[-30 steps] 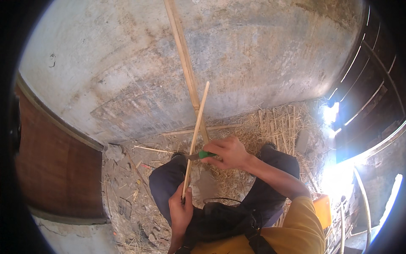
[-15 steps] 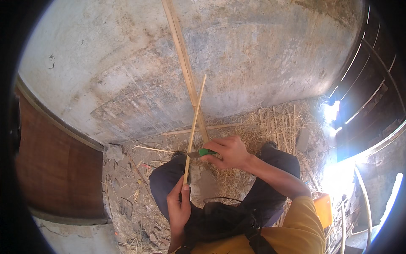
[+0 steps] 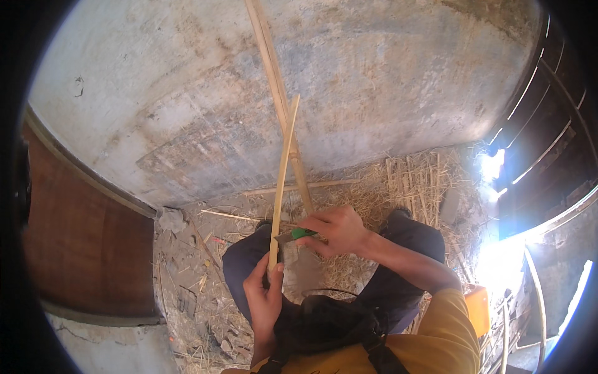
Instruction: The person shaves thin strips of bamboo using a small hand tool while holding the sticks between their knees and against their body.
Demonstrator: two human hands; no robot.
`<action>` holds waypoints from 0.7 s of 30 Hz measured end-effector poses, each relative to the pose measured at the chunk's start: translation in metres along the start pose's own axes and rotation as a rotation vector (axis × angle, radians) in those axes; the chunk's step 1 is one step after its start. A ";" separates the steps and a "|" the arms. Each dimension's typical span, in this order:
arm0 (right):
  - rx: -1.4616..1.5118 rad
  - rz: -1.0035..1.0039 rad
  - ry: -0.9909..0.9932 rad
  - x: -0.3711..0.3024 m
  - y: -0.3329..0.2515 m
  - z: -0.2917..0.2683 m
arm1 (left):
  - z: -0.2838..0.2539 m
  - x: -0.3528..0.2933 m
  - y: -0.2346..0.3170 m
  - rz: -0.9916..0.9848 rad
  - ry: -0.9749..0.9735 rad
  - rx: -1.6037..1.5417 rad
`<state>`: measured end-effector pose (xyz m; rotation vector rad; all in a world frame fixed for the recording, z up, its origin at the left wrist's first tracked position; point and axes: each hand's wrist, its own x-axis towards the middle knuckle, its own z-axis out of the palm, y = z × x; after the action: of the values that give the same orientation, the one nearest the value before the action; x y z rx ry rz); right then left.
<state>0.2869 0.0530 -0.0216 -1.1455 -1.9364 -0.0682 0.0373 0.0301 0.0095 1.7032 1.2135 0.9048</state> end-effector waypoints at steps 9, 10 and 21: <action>0.001 -0.048 -0.004 0.003 -0.005 0.000 | 0.003 0.003 0.005 0.015 0.025 0.017; -0.016 -0.039 -0.007 0.003 -0.007 -0.001 | 0.004 0.003 0.005 0.017 0.028 0.018; -0.071 0.063 0.019 0.004 -0.004 -0.010 | 0.005 0.002 0.001 0.007 0.027 0.002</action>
<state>0.2893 0.0494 -0.0114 -1.2479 -1.8924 -0.1148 0.0429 0.0303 0.0089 1.7029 1.2265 0.9341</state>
